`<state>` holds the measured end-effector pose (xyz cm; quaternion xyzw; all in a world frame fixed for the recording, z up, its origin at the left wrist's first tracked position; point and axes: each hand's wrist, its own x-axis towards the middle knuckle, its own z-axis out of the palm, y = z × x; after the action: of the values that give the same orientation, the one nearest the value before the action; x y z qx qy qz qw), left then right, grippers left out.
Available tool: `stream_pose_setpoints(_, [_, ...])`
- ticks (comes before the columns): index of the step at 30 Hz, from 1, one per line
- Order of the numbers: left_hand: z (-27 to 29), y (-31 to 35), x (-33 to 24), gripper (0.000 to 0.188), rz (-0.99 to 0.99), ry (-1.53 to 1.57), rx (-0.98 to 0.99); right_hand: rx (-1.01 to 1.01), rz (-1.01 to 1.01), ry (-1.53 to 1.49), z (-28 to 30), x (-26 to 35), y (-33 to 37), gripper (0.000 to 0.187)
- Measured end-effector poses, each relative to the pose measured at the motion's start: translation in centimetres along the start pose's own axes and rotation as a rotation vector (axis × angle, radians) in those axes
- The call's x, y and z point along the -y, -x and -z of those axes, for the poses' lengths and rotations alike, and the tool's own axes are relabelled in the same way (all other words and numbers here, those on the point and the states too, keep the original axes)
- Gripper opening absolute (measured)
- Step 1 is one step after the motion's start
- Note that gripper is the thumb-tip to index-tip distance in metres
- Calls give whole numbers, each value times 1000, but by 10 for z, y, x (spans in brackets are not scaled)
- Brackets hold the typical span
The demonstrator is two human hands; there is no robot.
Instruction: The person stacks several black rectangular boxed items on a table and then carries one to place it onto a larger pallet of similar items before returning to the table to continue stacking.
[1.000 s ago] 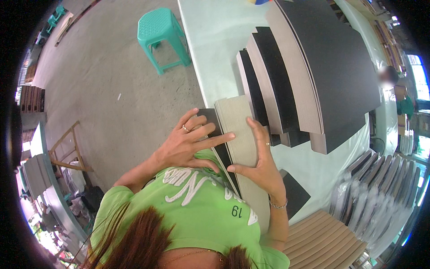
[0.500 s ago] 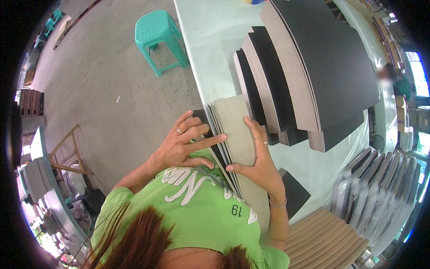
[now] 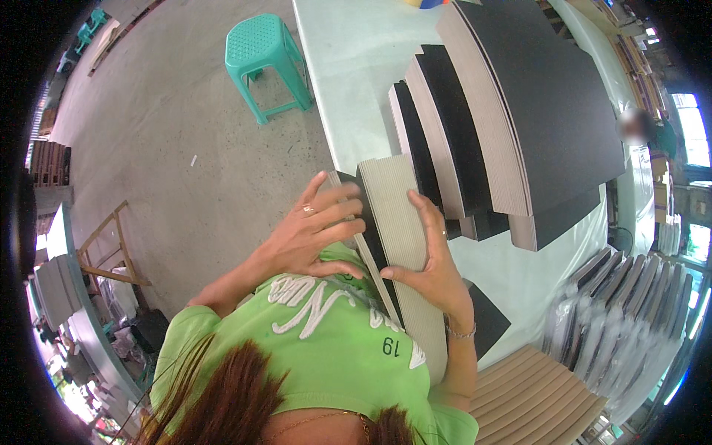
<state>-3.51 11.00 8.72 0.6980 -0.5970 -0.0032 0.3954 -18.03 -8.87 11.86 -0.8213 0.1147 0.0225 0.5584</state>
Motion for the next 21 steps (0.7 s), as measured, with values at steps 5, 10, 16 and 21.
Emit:
stream_pose_setpoints(5, [0, -8, -5, 84, 31, -71, 164, -5, -8, -17, 0, -1, 0, 105])
stream_pose_setpoints(10, [-5, -1, -2, 85, 34, -78, 119, -9, -9, -36, 1, -2, 1, 104])
stream_pose_setpoints(16, [-7, 3, -1, 81, 54, -23, 91, -10, -9, -40, 0, -2, 1, 104])
stream_pose_setpoints(21, [-6, 3, 0, 79, 45, -24, 83, -10, -7, -37, 1, -3, 1, 104])
